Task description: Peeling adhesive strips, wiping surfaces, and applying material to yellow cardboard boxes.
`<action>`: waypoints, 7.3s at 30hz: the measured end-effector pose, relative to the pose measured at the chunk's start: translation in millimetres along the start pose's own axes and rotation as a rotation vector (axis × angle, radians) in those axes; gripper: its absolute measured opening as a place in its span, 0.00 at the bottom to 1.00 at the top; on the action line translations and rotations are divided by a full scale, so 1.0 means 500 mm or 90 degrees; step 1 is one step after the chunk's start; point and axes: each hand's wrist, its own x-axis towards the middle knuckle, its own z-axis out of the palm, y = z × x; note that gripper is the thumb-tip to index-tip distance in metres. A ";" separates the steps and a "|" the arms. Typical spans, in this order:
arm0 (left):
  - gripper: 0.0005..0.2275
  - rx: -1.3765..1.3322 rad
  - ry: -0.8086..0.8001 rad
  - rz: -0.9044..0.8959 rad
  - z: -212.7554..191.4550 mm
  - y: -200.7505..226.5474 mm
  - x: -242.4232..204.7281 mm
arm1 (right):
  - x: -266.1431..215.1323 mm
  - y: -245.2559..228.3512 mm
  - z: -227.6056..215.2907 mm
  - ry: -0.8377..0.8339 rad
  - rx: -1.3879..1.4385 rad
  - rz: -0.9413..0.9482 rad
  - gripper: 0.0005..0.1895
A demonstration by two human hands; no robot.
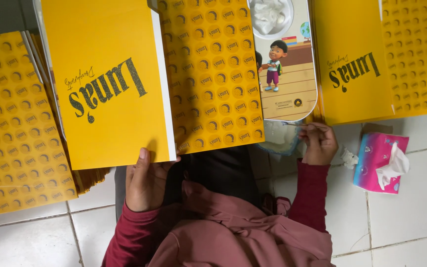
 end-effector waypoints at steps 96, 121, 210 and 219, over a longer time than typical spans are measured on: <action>0.12 0.271 -0.133 0.115 -0.034 -0.014 0.004 | -0.331 -0.413 0.353 -0.406 -0.259 -0.684 0.08; 0.15 0.257 -0.185 0.137 -0.046 -0.028 0.009 | -0.291 -0.432 0.383 -0.353 -0.221 -0.695 0.06; 0.15 -0.045 0.064 0.086 -0.031 -0.004 0.057 | -0.059 -0.019 0.032 0.006 -0.054 -0.024 0.07; 0.17 0.055 0.007 0.096 -0.092 -0.050 0.065 | -0.098 -0.136 0.004 0.029 0.176 0.083 0.04</action>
